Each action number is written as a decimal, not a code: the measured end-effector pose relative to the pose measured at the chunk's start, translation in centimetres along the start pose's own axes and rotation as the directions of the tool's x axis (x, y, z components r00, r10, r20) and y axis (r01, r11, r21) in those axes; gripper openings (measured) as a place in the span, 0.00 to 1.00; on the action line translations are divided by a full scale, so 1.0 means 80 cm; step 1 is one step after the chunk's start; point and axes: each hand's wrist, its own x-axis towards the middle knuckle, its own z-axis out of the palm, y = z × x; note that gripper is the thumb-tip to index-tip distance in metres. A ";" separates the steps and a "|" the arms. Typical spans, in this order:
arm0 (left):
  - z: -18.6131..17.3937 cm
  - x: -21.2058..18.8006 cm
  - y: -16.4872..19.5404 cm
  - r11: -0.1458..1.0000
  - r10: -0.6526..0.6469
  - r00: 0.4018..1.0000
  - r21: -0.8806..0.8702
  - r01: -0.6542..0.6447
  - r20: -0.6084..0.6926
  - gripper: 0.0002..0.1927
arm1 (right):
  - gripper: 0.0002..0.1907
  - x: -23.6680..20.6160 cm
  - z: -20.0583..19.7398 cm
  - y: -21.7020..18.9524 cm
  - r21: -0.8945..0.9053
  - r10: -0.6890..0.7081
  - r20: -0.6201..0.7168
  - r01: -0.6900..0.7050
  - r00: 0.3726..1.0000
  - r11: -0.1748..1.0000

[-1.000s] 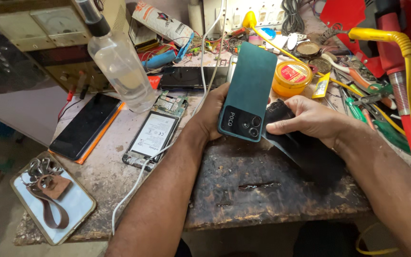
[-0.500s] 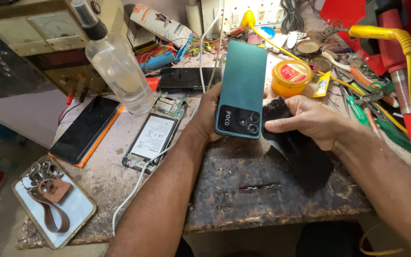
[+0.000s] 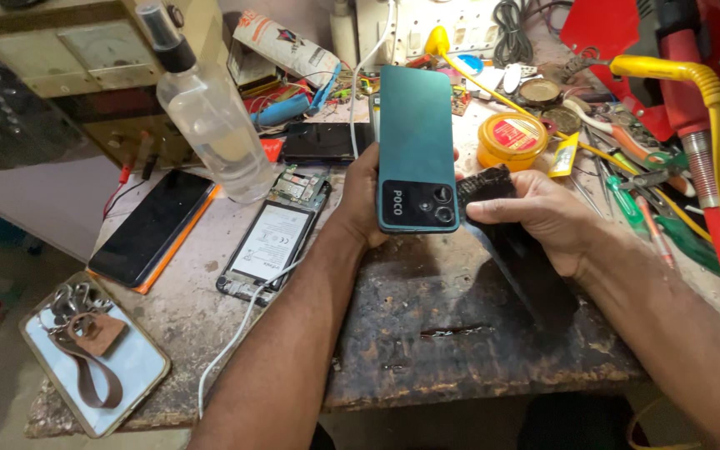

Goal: The person cleans the back of a teal smartphone with a black cloth, then uses a green screwdriver to remove screws from the phone's back cover. The person continues to unscrew and separate the back cover from the phone body.

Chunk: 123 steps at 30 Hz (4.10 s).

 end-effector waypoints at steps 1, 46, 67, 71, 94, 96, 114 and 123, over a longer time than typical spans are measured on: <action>-0.001 0.000 0.000 1.000 -0.009 1.000 -0.012 0.009 -0.009 0.26 | 0.08 0.000 0.001 0.000 -0.023 -0.029 -0.025 0.028 0.999 0.999; 0.016 0.009 -0.014 0.917 0.378 0.895 -0.041 -0.398 -0.236 0.18 | 0.06 0.014 0.023 0.012 0.028 -0.351 -0.279 0.373 0.894 0.928; 0.018 0.020 -0.043 0.859 0.460 0.775 -0.005 -0.512 -0.434 0.16 | 0.23 -0.002 0.073 -0.001 0.306 -0.400 -0.398 0.530 0.826 0.791; 0.022 0.019 -0.042 0.866 0.440 0.781 -0.021 -0.500 -0.444 0.16 | 0.22 0.001 0.069 0.000 0.311 -0.362 -0.416 0.505 0.834 0.805; 0.004 0.028 -0.052 0.837 0.507 0.722 0.070 -0.542 -0.472 0.16 | 0.12 -0.002 0.089 0.003 0.260 -0.288 -0.536 0.479 0.794 0.839; 0.004 0.029 -0.055 0.809 0.560 0.668 0.149 -0.568 -0.490 0.17 | 0.11 0.002 0.085 0.005 0.279 -0.281 -0.524 0.473 0.804 0.836; -0.006 0.034 -0.054 0.810 0.575 0.709 0.164 -0.562 -0.408 0.15 | 0.15 0.014 0.081 0.014 0.216 -0.377 -0.632 0.622 0.677 0.753; 0.014 0.014 -0.019 0.824 0.564 0.774 0.131 -0.551 -0.287 0.17 | 0.14 -0.003 0.067 0.009 0.433 -0.246 -0.248 0.335 0.937 0.837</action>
